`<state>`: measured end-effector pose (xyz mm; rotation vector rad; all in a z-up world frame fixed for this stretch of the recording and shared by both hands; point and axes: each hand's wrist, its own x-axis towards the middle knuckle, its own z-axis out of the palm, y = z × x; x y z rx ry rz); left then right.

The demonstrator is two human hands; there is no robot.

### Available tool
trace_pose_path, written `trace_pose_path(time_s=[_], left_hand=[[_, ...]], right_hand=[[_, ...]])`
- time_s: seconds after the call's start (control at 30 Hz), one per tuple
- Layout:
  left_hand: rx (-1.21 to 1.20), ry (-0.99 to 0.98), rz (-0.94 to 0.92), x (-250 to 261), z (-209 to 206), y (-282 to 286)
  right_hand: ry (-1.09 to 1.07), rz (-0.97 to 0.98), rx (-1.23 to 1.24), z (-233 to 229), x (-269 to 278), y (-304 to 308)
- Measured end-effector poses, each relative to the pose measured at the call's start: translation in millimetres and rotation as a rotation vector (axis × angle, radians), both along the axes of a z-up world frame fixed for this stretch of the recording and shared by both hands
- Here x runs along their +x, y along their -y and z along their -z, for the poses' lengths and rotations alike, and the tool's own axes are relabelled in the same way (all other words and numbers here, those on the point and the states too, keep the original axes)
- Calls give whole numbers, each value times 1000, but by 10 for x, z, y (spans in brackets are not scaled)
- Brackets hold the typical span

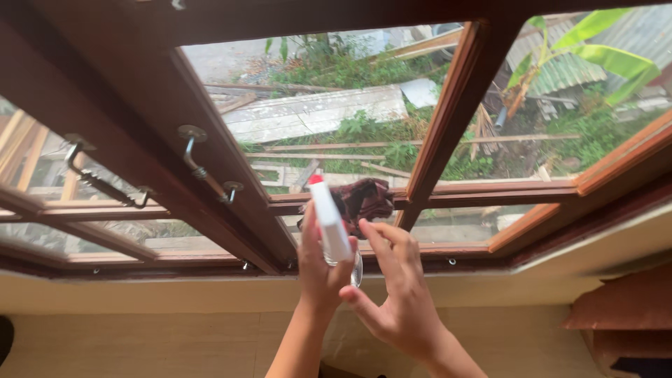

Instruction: The person wipes the glass panes of a wooden-framed window using a cloth and a spray bottle, applying spray and scrubbing various sections of the glass.

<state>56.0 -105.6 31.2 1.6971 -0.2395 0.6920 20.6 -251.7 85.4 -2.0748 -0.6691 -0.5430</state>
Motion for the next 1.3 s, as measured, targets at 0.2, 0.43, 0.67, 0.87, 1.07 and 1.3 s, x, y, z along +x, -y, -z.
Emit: trace_pose_path(time_s=[0.2, 0.43, 0.67, 0.87, 1.07, 1.3], left_hand=[[90, 53, 62, 10, 32, 51], [262, 99, 11, 9, -70, 64], [257, 134, 163, -65, -44, -159], [608, 136, -170, 96, -46, -74], [712, 289, -274, 389, -494, -165], [686, 230, -215, 414, -177, -55]], right_hand=[[-137, -43, 40, -120, 227, -71], [-127, 19, 219, -98, 321, -295], [-363, 47, 538, 170, 100, -10], [-334, 53, 650, 395, -162, 359], [-374, 85, 724, 695, -271, 435], [-219, 1, 811, 834, -271, 534]])
